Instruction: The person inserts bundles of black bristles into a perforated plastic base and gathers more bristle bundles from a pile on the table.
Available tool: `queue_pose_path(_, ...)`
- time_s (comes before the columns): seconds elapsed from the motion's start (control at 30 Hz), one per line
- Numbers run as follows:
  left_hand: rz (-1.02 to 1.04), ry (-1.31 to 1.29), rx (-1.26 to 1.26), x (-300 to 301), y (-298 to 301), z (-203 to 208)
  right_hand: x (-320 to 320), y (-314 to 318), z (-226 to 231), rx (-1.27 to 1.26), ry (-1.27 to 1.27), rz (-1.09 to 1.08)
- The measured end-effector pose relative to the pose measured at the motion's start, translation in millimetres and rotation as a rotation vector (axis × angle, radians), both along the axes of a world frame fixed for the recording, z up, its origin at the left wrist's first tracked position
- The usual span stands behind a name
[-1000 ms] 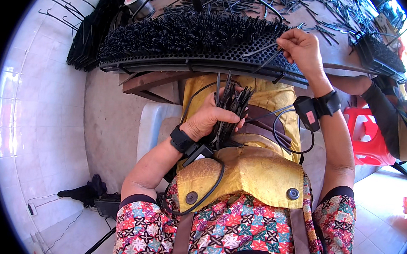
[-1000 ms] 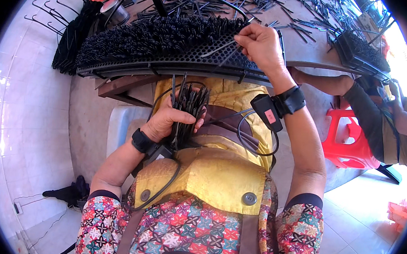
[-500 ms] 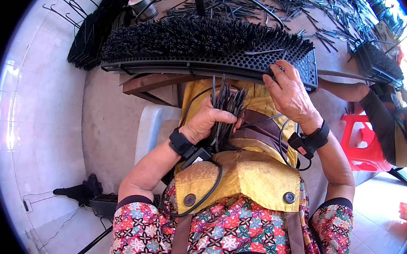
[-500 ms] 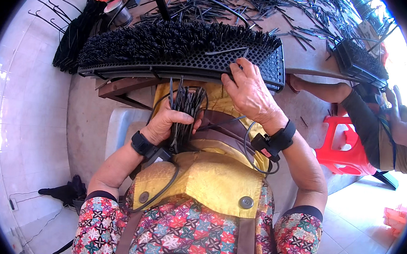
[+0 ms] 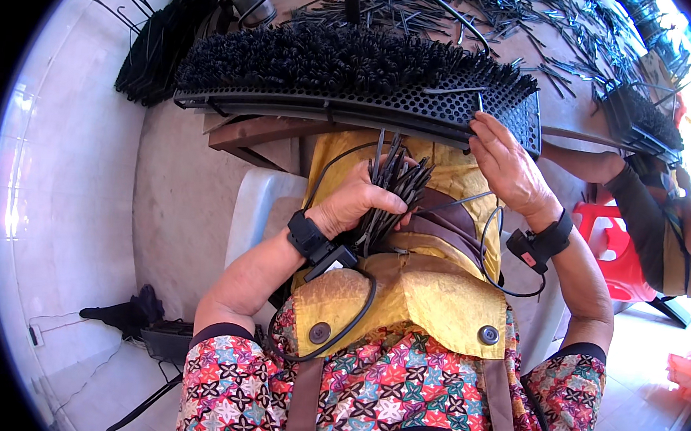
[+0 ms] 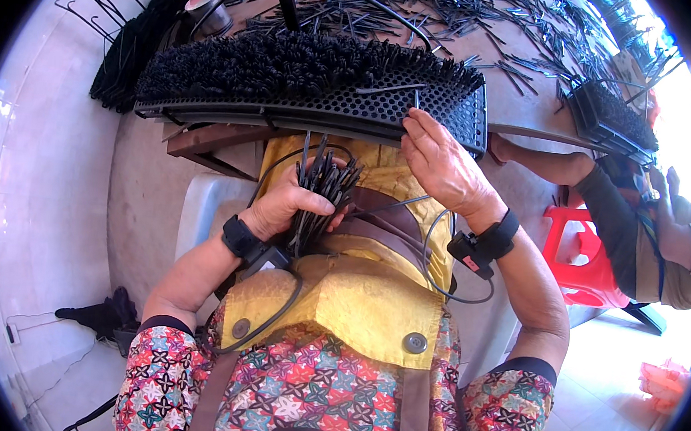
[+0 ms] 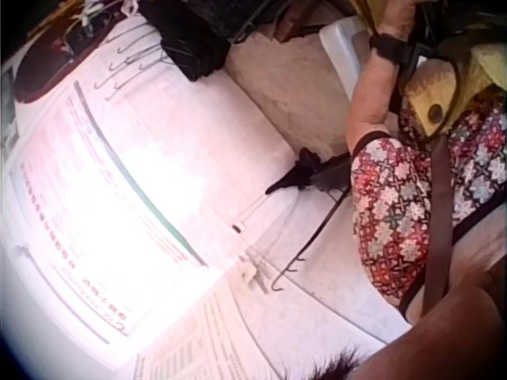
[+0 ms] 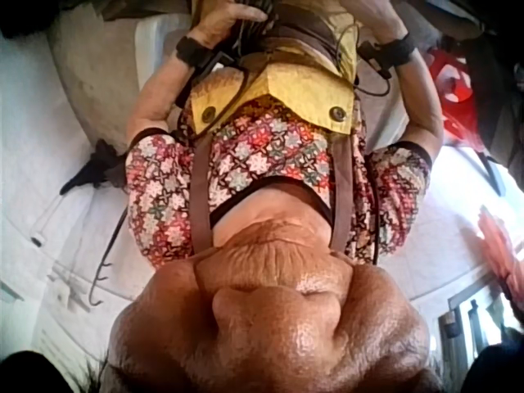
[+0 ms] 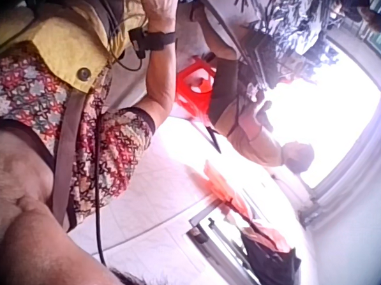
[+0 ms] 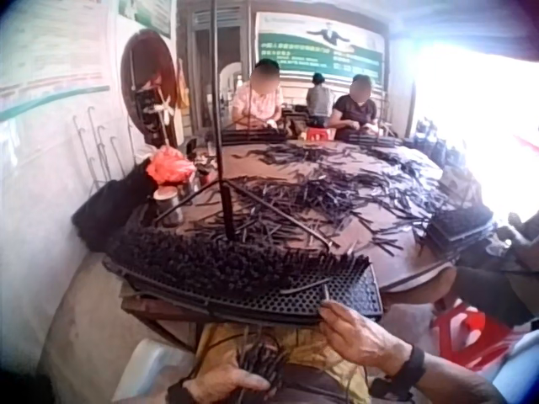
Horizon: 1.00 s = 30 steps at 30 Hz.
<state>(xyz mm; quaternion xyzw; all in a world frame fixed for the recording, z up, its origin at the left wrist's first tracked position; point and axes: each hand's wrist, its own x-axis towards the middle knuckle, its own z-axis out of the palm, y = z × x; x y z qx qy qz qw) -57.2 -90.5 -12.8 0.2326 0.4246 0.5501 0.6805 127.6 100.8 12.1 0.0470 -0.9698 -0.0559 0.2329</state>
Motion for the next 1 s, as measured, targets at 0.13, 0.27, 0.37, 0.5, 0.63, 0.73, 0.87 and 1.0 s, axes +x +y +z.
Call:
queue_pose_path(0.13,0.036,-0.007,-0.017,1.8,-0.4,-0.2,-8.9,-5.1,15.5,-0.205,0.278,-0.082)
queue_pose_path(0.27,0.126,-0.016,0.021,-1.0,-0.5,-3.7,-41.2,-18.7,37.5,-0.865,0.642,-0.155)
queue_pose_path(0.37,0.187,-0.061,0.033,-1.9,-0.7,-2.3,-71.0,-14.5,29.5,-0.997,0.714,-0.096)
queue_pose_path(0.5,0.204,-0.098,0.054,-3.5,0.7,-6.0,-97.3,-11.3,15.6,-0.945,0.724,-0.108)
queue_pose_path(0.63,0.237,-0.080,0.033,-1.5,-0.4,-3.8,-105.9,-11.9,9.0,-0.879,0.665,-0.144)
queue_pose_path(0.73,0.229,-0.070,0.016,-1.9,0.1,-7.2,-107.3,-6.6,10.4,-0.556,0.608,-0.166)
queue_pose_path(0.87,0.227,-0.063,0.019,-1.8,0.2,-7.8,-116.1,1.0,15.0,-0.278,0.501,-0.182)
queue_pose_path(1.0,0.235,-0.076,0.014,-1.1,-0.4,-8.0,-122.6,-1.6,18.2,-0.149,0.182,-0.235)
